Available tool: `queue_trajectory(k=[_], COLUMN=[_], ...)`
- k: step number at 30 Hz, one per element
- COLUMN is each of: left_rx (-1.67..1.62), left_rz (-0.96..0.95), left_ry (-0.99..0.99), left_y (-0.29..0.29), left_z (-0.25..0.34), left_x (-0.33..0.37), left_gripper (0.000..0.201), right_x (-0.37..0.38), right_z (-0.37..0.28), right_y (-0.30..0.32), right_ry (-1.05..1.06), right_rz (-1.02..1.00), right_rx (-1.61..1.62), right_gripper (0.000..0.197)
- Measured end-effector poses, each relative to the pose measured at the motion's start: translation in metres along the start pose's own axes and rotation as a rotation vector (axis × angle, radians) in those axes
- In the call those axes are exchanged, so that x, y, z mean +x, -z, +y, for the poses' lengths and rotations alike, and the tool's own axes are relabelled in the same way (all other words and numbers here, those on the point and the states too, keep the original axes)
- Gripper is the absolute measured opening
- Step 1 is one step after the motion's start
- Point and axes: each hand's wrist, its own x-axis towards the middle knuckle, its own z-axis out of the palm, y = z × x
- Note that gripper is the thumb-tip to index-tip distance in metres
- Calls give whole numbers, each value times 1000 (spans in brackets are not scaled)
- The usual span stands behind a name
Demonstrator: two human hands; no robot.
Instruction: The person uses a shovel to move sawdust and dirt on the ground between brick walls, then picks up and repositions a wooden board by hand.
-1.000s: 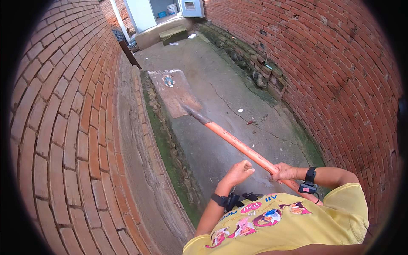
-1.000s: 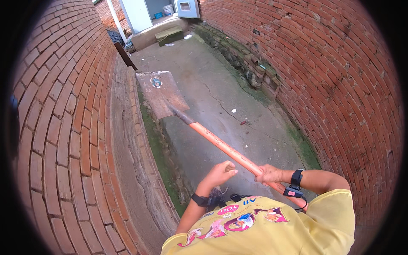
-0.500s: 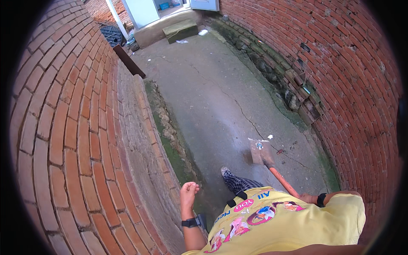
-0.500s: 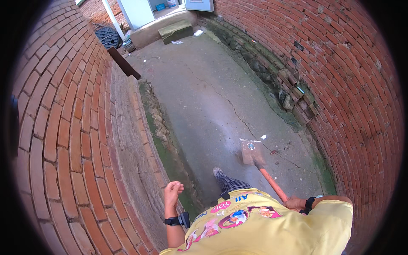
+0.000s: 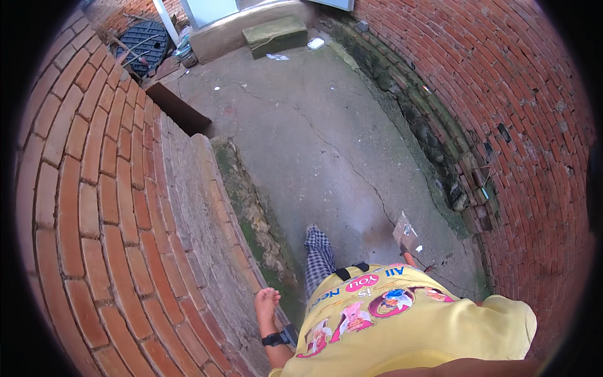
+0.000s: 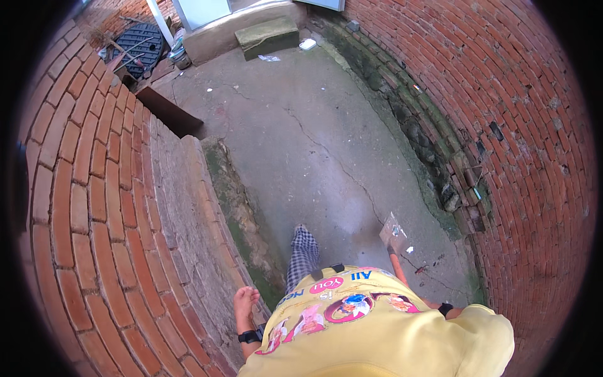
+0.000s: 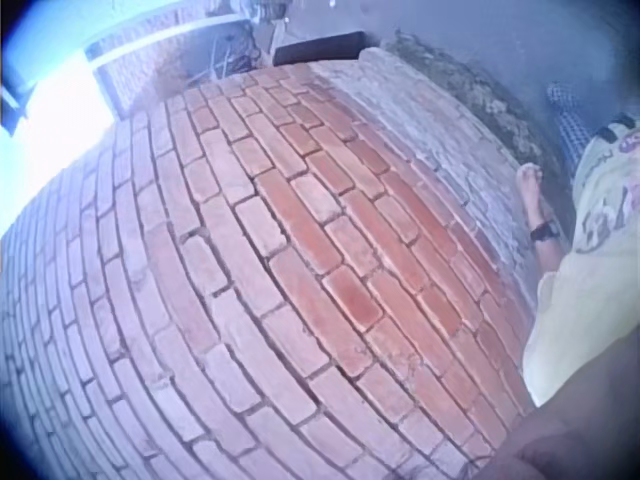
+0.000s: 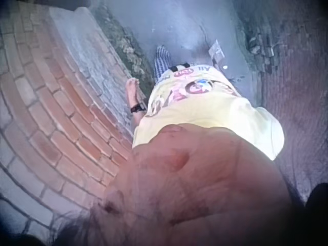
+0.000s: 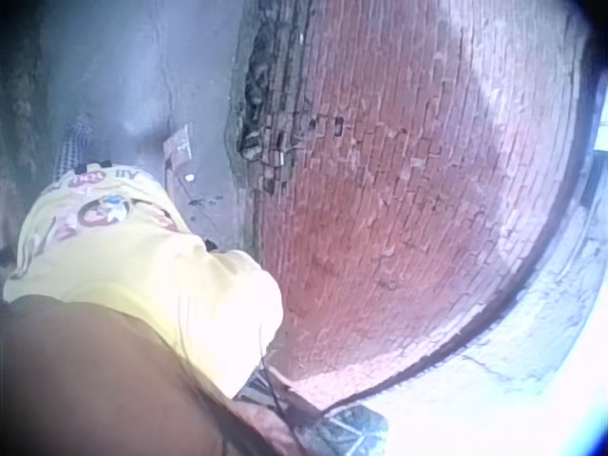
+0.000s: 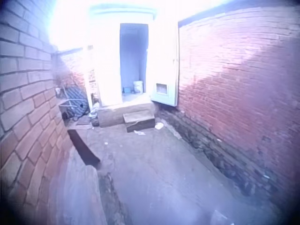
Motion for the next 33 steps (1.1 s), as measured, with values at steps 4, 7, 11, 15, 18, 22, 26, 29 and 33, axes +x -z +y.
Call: queue_trajectory(k=[4,7,11,15,18,22,26,29,33], left_rx=[196,324,426,424,573,630,464,303,447], left_rz=[-70,-211,-294,-355,-287,-258,-215,-263,-267], left_ry=[-210,-545,-733,-739,-587,-534,-510,-351,-327], left_y=[-34,-85,-141,-142,-113,-82,-58,-65,-74], left_z=[89,139,186,183,136,113,85,75,39], left_x=[33,68,66,70,80,67,64,46,42], left_gripper=[13,12,13,14,15,15,15,15,14], right_x=[5,8,10,10,8,8,10,-6,0], right_z=[-5,-11,-14,-18,-21,-26,-30,-25,81], right_y=[-6,-10,-12,-13,-13,-13,-12,-1,34], right_ry=[0,4,4,8,11,9,12,160,168], right_rz=[-4,-14,-17,-25,-30,-33,-46,-88,-105], right_rx=[74,119,195,265,319,395,454,448,366], right_gripper=[28,29,29,30,30,30,31,32,32])
